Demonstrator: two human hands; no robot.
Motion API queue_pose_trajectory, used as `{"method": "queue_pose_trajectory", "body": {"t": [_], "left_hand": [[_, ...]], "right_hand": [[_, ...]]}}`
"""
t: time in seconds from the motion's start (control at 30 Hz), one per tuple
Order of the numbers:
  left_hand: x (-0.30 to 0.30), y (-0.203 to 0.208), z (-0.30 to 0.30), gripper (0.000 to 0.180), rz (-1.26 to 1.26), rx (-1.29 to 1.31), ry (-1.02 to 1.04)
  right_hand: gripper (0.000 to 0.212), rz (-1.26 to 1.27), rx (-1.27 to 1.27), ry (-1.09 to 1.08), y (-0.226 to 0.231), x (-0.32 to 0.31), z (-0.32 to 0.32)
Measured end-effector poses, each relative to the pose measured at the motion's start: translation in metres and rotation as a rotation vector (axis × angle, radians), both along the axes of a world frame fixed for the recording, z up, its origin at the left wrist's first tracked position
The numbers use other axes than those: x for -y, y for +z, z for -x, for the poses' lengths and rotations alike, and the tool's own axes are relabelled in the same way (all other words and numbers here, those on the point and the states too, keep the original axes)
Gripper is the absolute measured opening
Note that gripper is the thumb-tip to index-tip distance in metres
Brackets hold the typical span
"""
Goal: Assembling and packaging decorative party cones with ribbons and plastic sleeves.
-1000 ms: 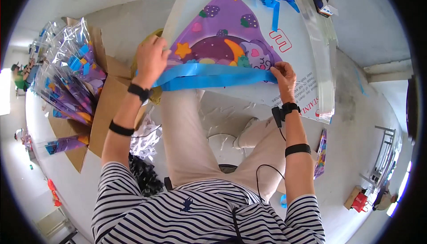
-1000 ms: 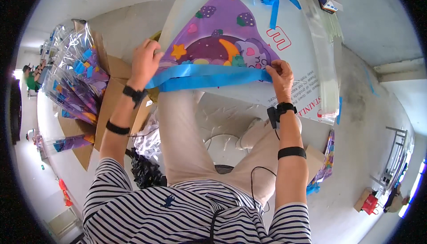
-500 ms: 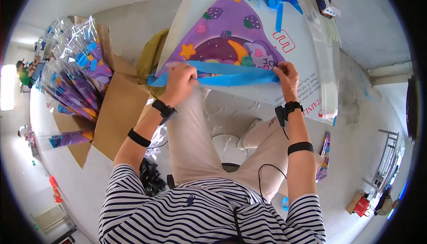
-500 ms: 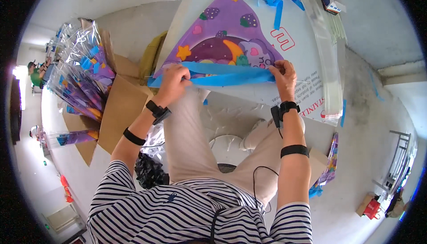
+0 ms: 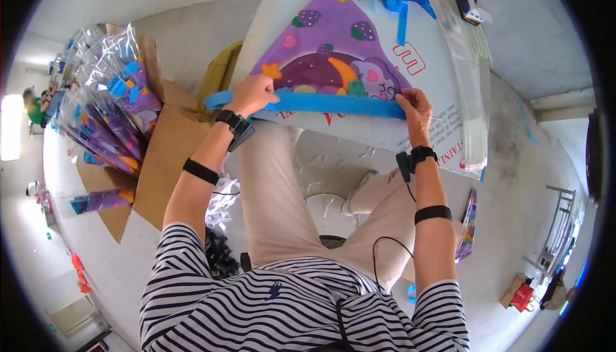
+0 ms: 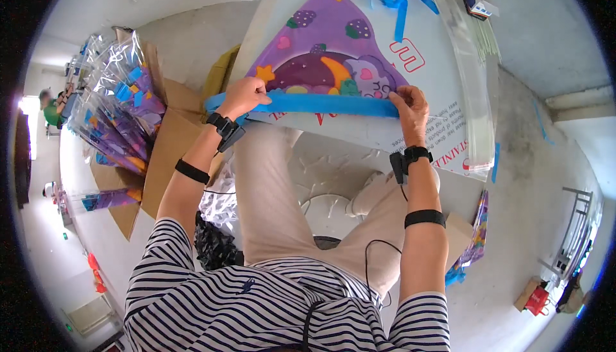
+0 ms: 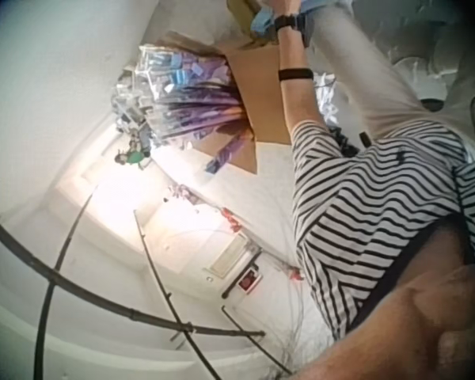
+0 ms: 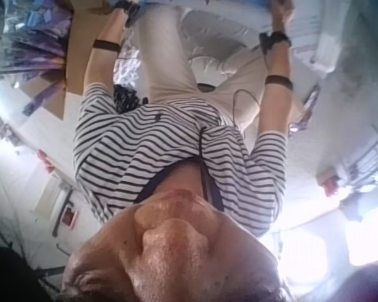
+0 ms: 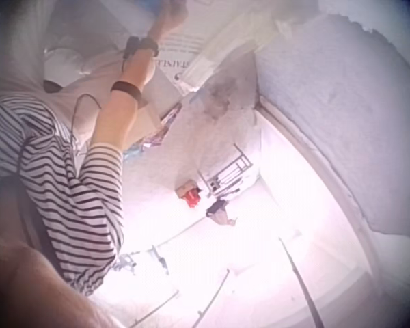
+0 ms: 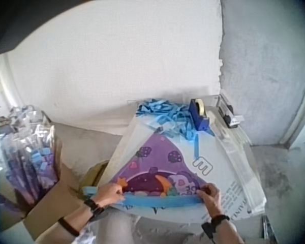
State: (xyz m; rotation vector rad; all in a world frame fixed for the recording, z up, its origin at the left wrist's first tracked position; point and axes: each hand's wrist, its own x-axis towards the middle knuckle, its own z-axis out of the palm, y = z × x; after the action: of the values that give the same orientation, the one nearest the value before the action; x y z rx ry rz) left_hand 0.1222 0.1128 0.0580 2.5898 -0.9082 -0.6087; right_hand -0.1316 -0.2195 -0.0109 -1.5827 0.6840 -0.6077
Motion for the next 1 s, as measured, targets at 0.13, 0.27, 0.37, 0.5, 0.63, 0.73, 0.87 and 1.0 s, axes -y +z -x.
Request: {"method": "queue_pose_trajectory", "body": {"t": [0.13, 0.27, 0.37, 0.5, 0.63, 0.73, 0.87, 1.0], "left_hand": [[-0.002, -0.002, 0.001, 0.024, 0.013, 0.084, 0.002], [-0.004, -0.008, 0.002, 0.023, 0.027, 0.122, 0.004], [-0.007, -0.02, -0.002, 0.025, -0.028, 0.111, 0.027], [-0.01, -0.024, 0.004, 0.037, 0.004, 0.165, 0.055], [-0.007, -0.015, 0.012, 0.07, -0.053, 0.473, 0.223], [-0.007, -0.008, 0.003, 0.083, -0.131, 0.315, 0.321], [0.0, 0.004, -0.004, 0.083, -0.207, 0.084, 0.318], [-0.013, -0.023, -0.023, 0.071, -0.083, 0.054, 0.295]], "right_hand": [[0.022, 0.01, 0.021, -0.025, 0.001, -0.001, 0.001], [0.023, 0.002, 0.014, -0.032, 0.002, -0.002, -0.001], [0.022, 0.06, -0.07, -0.01, 0.005, -0.002, -0.002], [0.024, 0.062, -0.009, -0.023, 0.004, -0.005, 0.0], [0.023, 0.068, -0.005, -0.024, 0.001, -0.002, 0.001], [0.022, 0.051, 0.011, -0.018, 0.001, -0.004, -0.001], [0.022, 0.042, 0.016, -0.033, 0.001, -0.004, 0.0], [0.022, 0.072, 0.012, -0.031, 0.0, -0.002, 0.0]]}}
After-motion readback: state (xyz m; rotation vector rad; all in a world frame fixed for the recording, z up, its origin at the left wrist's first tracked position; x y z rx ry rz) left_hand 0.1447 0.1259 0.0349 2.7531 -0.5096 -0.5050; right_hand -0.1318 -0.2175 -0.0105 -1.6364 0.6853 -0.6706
